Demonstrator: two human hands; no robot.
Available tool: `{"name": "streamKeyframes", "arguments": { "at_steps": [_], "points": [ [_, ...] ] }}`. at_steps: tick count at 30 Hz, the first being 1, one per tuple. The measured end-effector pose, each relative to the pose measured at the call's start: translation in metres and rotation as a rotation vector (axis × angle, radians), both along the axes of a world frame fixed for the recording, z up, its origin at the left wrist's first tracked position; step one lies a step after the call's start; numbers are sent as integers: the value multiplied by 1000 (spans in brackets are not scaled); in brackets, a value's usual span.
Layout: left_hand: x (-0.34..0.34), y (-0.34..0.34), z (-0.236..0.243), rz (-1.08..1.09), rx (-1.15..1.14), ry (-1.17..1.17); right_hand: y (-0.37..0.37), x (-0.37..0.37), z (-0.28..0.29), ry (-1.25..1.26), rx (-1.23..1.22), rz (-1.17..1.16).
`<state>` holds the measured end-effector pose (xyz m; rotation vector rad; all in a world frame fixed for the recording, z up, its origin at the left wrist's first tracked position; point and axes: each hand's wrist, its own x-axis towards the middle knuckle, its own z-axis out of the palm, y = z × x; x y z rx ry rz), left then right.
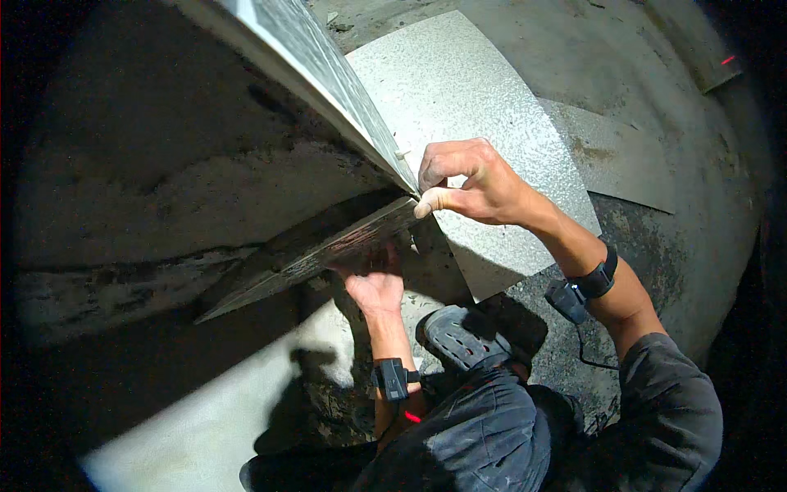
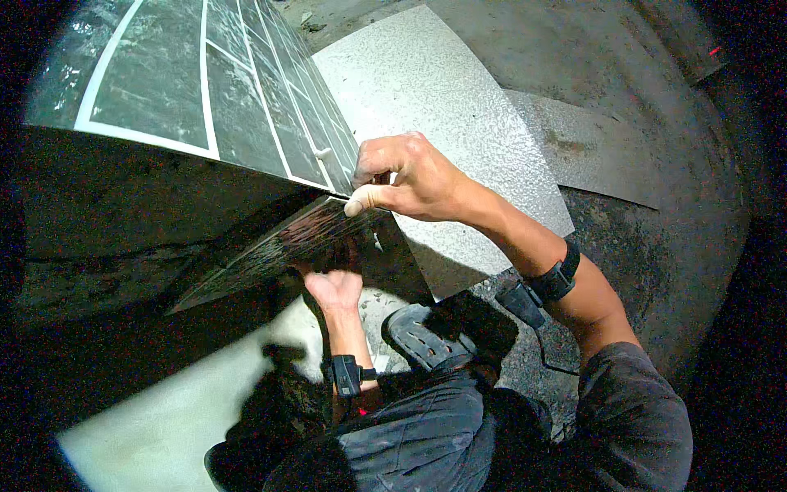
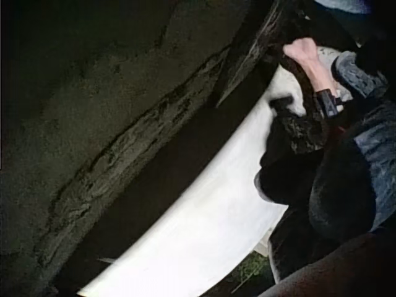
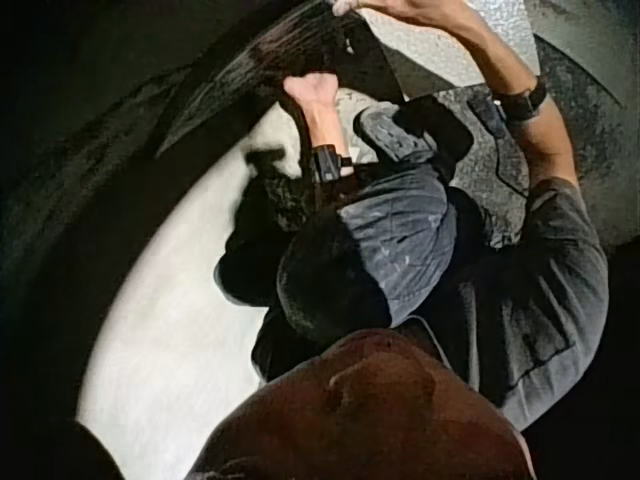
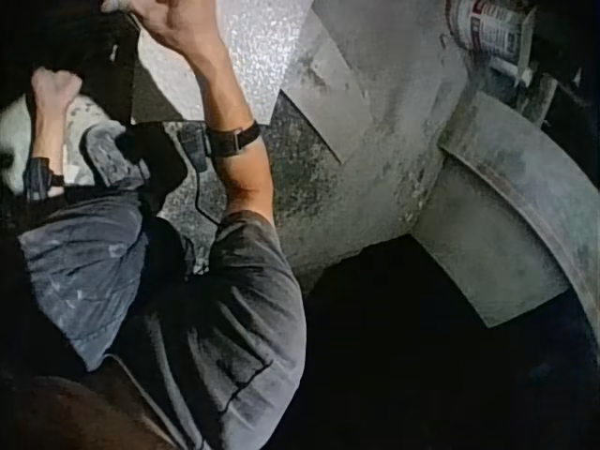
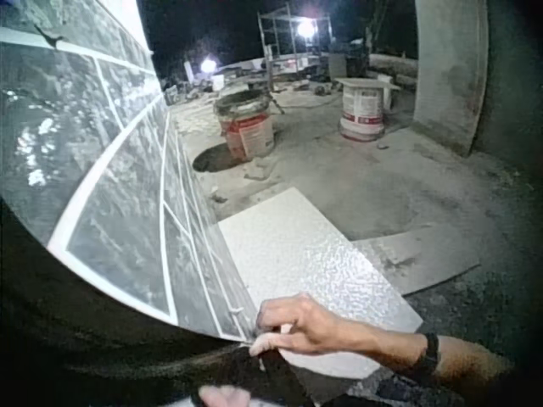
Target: The recorder is applying mortar and fixing tiles to a wall or column at a renovation site.
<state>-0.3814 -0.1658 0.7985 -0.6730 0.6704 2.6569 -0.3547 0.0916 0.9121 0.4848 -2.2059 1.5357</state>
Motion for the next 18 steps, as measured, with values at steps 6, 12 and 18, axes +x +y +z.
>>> {"name": "streamKeyframes", "arguments": {
  "at_steps": [6, 12, 18],
  "points": [
    [3, 3, 6, -46, -34, 11, 0, 3, 2, 19, 14, -21],
    [2, 0, -2, -57, -50, 10, -1, 2, -1, 23, 39, -23],
    [-2, -10, -18, -71, -93, -6, -5, 3, -4, -30, 39, -46]
  ]
}}
